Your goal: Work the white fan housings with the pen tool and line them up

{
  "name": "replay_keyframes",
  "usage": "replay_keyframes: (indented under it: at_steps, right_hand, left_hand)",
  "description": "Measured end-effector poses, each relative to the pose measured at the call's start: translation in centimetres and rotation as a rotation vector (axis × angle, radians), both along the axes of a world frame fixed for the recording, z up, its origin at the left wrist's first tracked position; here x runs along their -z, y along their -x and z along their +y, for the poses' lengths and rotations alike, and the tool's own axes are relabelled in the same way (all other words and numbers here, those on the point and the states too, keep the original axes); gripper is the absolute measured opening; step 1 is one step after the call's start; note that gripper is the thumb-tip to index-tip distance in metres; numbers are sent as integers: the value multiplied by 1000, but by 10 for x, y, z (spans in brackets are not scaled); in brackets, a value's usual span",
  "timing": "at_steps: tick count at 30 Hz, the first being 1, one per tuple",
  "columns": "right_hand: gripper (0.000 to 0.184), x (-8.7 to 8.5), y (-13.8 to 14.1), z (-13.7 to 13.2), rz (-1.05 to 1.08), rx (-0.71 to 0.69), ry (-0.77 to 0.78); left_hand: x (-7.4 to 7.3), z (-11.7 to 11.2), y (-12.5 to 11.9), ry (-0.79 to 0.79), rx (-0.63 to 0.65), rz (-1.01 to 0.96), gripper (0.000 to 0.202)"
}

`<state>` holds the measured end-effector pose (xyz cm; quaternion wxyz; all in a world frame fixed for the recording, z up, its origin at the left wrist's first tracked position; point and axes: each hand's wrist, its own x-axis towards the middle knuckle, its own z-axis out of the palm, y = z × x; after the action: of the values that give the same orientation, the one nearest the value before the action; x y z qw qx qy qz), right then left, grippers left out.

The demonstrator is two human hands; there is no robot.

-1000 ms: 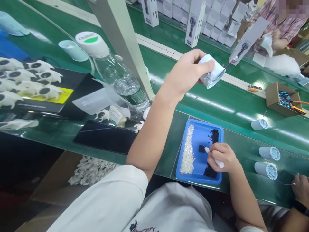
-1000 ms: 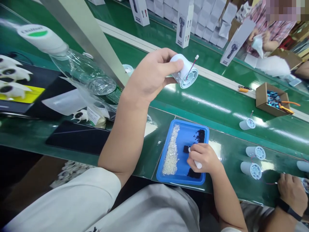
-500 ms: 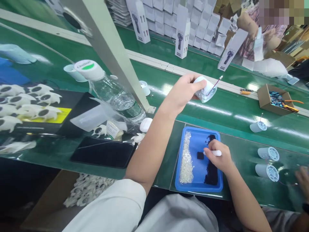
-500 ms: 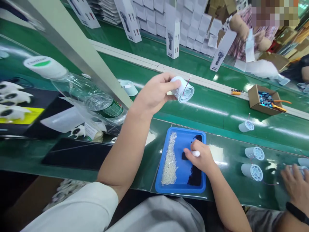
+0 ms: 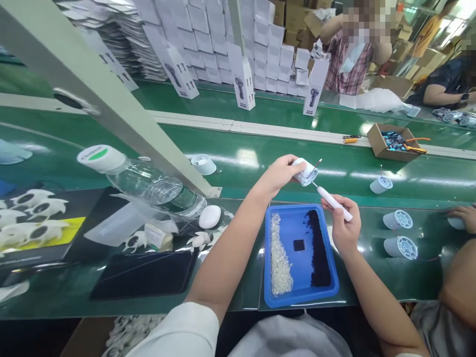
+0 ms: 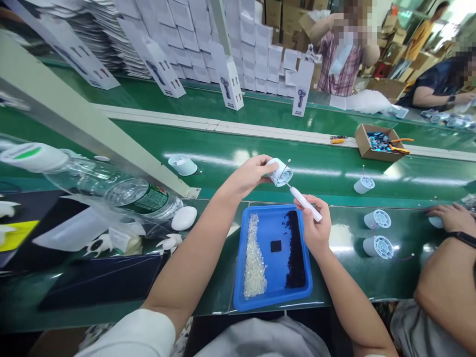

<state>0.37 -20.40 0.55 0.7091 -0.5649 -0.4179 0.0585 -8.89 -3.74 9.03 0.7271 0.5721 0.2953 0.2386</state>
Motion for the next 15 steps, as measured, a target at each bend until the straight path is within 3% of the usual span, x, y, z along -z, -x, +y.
replay_keyframes:
  at_steps: [11,15]
  right_hand:
    - [28,3,-1,-2,-22,13,71]
    - [25,2,-4,-2,-137,61,282]
  left_hand:
    - [0,-13,-5,-52,118,68,10]
    - [6,-22,-15,-194,-42,58,20]
